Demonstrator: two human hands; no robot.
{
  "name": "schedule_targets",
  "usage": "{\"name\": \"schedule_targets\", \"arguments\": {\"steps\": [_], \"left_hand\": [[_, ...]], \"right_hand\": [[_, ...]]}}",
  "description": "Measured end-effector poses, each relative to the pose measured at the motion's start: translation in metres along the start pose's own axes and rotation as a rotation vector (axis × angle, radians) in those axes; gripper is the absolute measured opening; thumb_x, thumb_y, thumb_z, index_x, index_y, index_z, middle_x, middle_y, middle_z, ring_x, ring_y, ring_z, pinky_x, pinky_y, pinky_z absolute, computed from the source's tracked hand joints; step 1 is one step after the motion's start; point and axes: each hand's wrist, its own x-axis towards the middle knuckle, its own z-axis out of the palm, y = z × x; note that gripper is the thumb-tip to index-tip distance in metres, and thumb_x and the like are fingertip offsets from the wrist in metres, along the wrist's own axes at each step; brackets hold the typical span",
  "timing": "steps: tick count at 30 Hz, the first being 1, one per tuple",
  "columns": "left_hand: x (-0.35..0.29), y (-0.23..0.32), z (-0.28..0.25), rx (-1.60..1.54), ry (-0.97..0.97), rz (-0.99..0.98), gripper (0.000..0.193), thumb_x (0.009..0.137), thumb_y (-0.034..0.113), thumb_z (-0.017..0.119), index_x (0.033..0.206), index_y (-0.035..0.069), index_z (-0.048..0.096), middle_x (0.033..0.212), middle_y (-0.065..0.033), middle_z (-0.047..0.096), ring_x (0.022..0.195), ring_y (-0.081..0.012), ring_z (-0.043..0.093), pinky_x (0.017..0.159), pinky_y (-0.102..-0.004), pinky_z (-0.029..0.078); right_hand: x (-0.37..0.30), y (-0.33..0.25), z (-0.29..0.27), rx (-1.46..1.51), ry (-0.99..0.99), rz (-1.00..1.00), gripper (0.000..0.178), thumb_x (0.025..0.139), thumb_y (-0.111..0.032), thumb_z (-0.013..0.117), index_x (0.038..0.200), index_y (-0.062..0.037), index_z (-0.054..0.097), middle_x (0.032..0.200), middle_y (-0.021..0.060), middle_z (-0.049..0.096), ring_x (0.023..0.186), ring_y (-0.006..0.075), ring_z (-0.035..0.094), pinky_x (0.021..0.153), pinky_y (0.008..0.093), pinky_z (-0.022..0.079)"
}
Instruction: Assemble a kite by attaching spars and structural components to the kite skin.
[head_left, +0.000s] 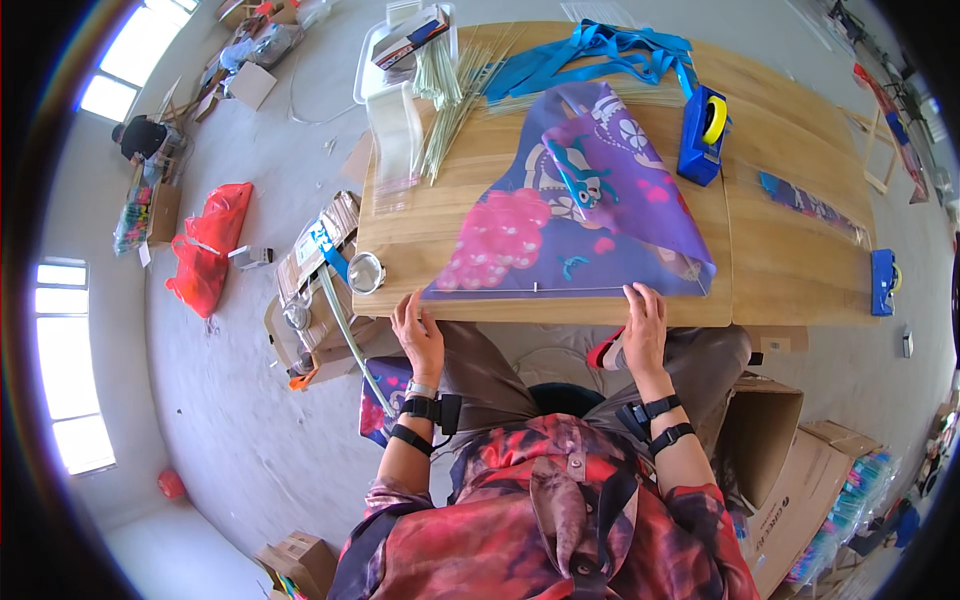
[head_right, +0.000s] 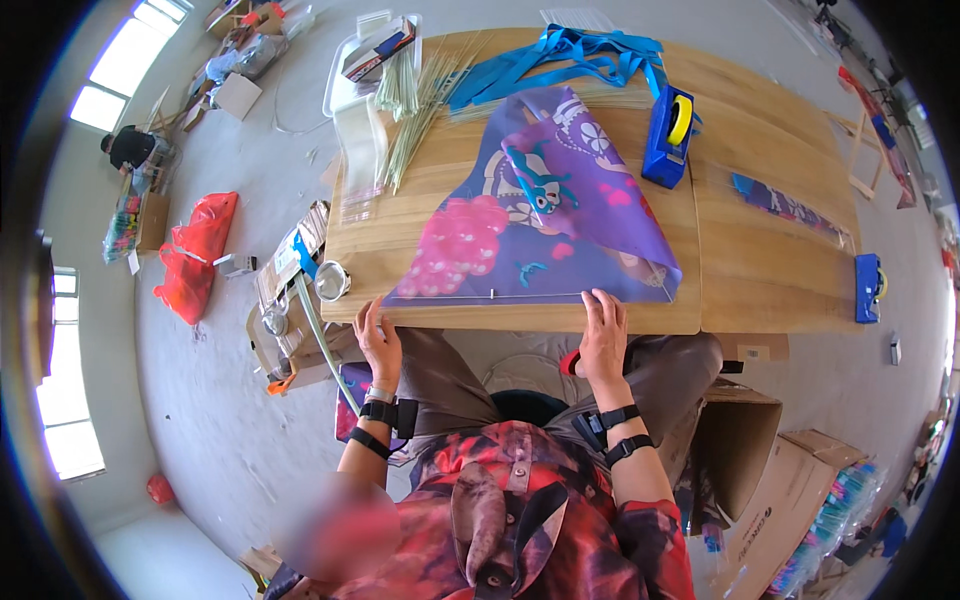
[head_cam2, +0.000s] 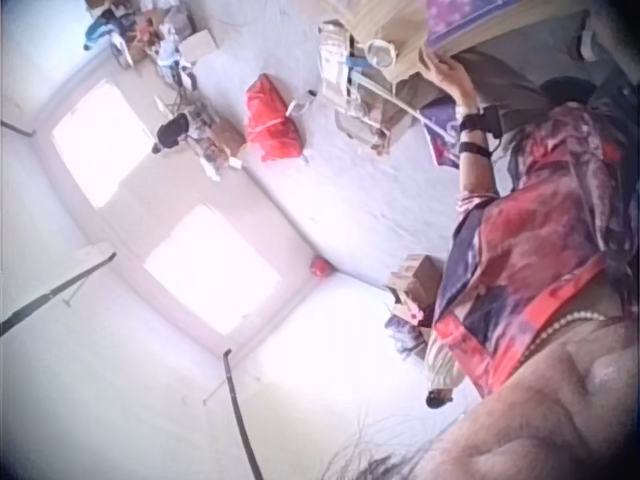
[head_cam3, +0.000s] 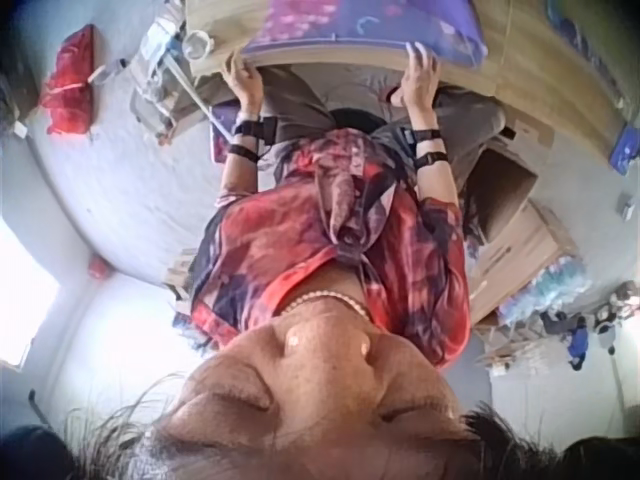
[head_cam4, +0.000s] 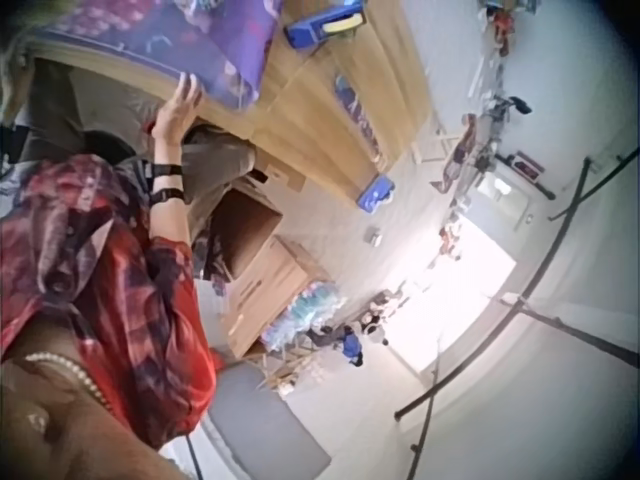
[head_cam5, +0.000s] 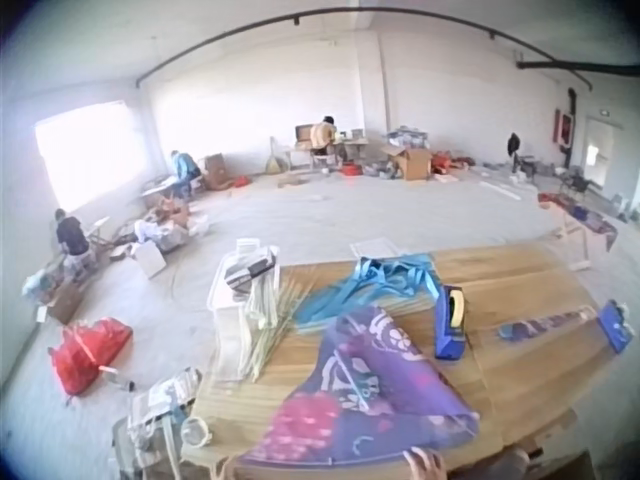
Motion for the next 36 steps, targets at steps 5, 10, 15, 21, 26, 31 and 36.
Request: {"name": "schedule_targets", "arguments": {"steps": [5,10,15,21,26,31,36], "left_hand": [[-0.0025,0.0012,0.0011,0.012,-0.051,-0.003,0.041,0.094,0.000,0.058,0.134,0.006,0.061,0.128,-0.0168,0.061,0.122,-0.0371,0.054,0.107,-0.0474,0.040],[-0.0036,0.0031,0.0018,0.048,-0.079,0.020,0.044,0.095,0.000,0.056,0.138,0.006,0.059,0.132,-0.0165,0.060,0.125,-0.0367,0.053,0.109,-0.0470,0.039],[-0.0050,0.0026,0.0020,0.109,-0.110,0.050,0.046,0.096,0.002,0.056,0.141,0.008,0.057,0.137,-0.0156,0.057,0.129,-0.0357,0.051,0.110,-0.0469,0.037],[-0.0037,0.0038,0.0002,0.153,-0.156,0.061,0.051,0.094,0.002,0.058,0.144,0.010,0.055,0.139,-0.0132,0.054,0.131,-0.0351,0.048,0.111,-0.0474,0.036],[-0.0035,0.0045,0.0008,0.132,-0.160,0.033,0.053,0.091,0.000,0.059,0.143,0.011,0.056,0.137,-0.0131,0.054,0.130,-0.0356,0.048,0.111,-0.0477,0.036],[-0.0037,0.0063,0.0002,0.133,-0.147,0.047,0.052,0.091,0.000,0.059,0.142,0.011,0.057,0.138,-0.0132,0.053,0.131,-0.0358,0.048,0.111,-0.0479,0.036],[-0.0034,0.0056,-0.0001,0.140,-0.150,0.040,0.052,0.090,-0.001,0.060,0.141,0.011,0.057,0.139,-0.0132,0.053,0.131,-0.0358,0.048,0.111,-0.0481,0.036]], "right_hand": [[0.0007,0.0001,0.0010,-0.016,0.008,-0.020,0.045,0.091,0.006,0.058,0.135,-0.0025,0.060,0.135,0.0115,0.056,0.128,0.0323,0.051,0.109,0.0436,0.044],[0.0018,0.0003,-0.0001,0.038,0.039,0.003,0.045,0.095,0.004,0.055,0.140,-0.0009,0.055,0.138,0.0140,0.055,0.129,0.0344,0.051,0.110,0.0448,0.043],[-0.0006,0.0013,0.0016,0.052,0.038,0.020,0.042,0.097,0.003,0.054,0.139,0.0021,0.053,0.141,0.0168,0.053,0.130,0.0367,0.050,0.112,0.0464,0.042],[0.0001,0.0000,-0.0001,0.034,0.024,0.026,0.039,0.097,0.002,0.055,0.137,0.0020,0.054,0.141,0.0167,0.053,0.131,0.0371,0.050,0.112,0.0465,0.042],[0.0000,0.0004,0.0001,0.010,0.016,0.018,0.039,0.097,0.002,0.055,0.136,0.0010,0.056,0.141,0.0164,0.052,0.130,0.0373,0.050,0.112,0.0467,0.042],[-0.0005,0.0004,0.0008,0.005,0.013,0.014,0.039,0.096,0.003,0.056,0.135,0.0003,0.057,0.142,0.0164,0.051,0.130,0.0378,0.049,0.111,0.0476,0.042],[0.0001,0.0007,0.0017,-0.003,0.006,0.014,0.040,0.096,0.003,0.056,0.135,-0.0007,0.057,0.142,0.0164,0.051,0.130,0.0382,0.049,0.111,0.0480,0.042]]}}
